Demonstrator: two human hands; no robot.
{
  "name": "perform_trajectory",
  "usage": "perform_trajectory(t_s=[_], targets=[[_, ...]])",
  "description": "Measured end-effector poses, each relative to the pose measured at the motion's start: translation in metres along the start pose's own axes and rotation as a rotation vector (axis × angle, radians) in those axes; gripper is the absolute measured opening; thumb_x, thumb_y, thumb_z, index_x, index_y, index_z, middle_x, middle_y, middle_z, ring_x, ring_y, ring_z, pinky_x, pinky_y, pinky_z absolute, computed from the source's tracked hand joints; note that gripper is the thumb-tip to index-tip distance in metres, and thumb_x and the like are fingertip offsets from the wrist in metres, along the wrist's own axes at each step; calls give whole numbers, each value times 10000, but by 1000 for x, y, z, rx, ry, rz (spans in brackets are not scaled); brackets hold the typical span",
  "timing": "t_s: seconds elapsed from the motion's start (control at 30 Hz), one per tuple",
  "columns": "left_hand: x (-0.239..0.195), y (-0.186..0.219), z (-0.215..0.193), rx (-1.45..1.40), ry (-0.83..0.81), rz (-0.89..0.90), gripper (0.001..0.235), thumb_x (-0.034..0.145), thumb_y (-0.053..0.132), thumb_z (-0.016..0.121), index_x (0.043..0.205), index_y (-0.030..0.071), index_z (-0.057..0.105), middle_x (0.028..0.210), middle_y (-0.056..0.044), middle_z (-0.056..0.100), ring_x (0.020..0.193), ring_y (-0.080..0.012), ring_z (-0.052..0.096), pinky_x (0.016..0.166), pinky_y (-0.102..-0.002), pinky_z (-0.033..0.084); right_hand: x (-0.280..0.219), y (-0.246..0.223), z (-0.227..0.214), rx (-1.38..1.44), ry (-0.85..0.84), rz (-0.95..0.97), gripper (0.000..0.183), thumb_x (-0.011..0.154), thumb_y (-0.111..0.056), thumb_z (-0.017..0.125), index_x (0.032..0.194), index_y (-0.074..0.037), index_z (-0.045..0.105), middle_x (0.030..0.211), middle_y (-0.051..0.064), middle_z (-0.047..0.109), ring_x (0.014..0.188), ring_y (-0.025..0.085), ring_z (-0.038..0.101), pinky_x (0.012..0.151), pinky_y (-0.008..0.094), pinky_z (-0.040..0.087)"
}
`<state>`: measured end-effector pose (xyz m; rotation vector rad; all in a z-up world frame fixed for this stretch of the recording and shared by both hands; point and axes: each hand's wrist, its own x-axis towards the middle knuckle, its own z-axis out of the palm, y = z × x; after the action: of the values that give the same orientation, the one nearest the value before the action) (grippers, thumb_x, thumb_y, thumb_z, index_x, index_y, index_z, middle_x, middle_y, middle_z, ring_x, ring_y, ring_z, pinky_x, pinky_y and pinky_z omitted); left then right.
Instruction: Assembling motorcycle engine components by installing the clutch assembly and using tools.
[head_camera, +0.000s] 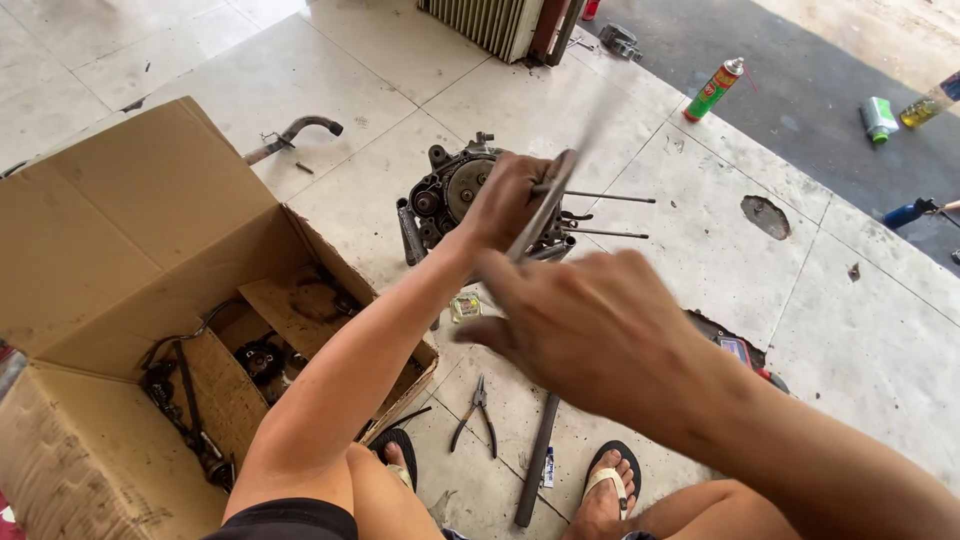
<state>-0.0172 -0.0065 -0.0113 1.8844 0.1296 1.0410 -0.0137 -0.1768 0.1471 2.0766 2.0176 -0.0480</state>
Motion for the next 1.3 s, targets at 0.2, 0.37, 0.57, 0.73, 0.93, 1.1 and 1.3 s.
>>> perform_trajectory(t_s=[0.2,0.37,0.57,0.73,0.93,1.1,1.3], targets=[[11,-30,1,104,-144,-103,276,906,43,553,649,132,508,622,-9,590,479,-130,494,401,-259,372,28,35,-17,-44,356,3,414,1077,-534,453,1264,-167,422,471,-12,413,322,139,282,294,303,221],[12,-26,-1,-94,-86,-79,479,919,-77,422,473,33,554,497,-226,641,294,-216,541,422,-284,657,-11,5,-2,-273,-142,223,809,959,-773,239,1464,-158,388,496,-36,628,341,148,534,364,304,411],[2,-5,-5,-122,-227,-45,431,996,403,528,682,116,597,543,26,545,420,-81,385,403,-259,291,35,5,-36,-94,211,65,738,968,-751,426,1376,-135,403,578,34,695,363,231,604,393,381,444],[4,-41,-10,25,-128,93,413,1024,303,510,671,104,590,519,-13,561,415,-124,463,492,-265,431,-10,38,-12,-227,144,207,753,934,-790,226,1094,-98,478,503,-53,532,322,135,436,336,289,361],[-1,-54,4,-56,-292,-329,263,1019,266,443,1077,23,526,972,-83,633,783,-158,603,659,-294,442,18,9,1,7,257,-228,394,1034,-466,428,1201,-109,423,615,4,556,350,160,454,311,302,399],[3,-56,-5,103,-371,-385,325,1015,285,438,1190,24,519,1047,-51,623,845,-117,514,737,-278,373,28,55,-10,-318,458,-110,98,1158,-234,436,1214,-154,439,524,-37,367,355,136,389,248,298,308],[15,-62,-10,330,-84,19,562,1067,425,355,715,132,681,457,13,466,424,-159,459,487,-329,426,-12,49,8,-490,227,39,458,1060,-338,427,1480,-243,270,610,-18,566,392,113,470,290,246,383]])
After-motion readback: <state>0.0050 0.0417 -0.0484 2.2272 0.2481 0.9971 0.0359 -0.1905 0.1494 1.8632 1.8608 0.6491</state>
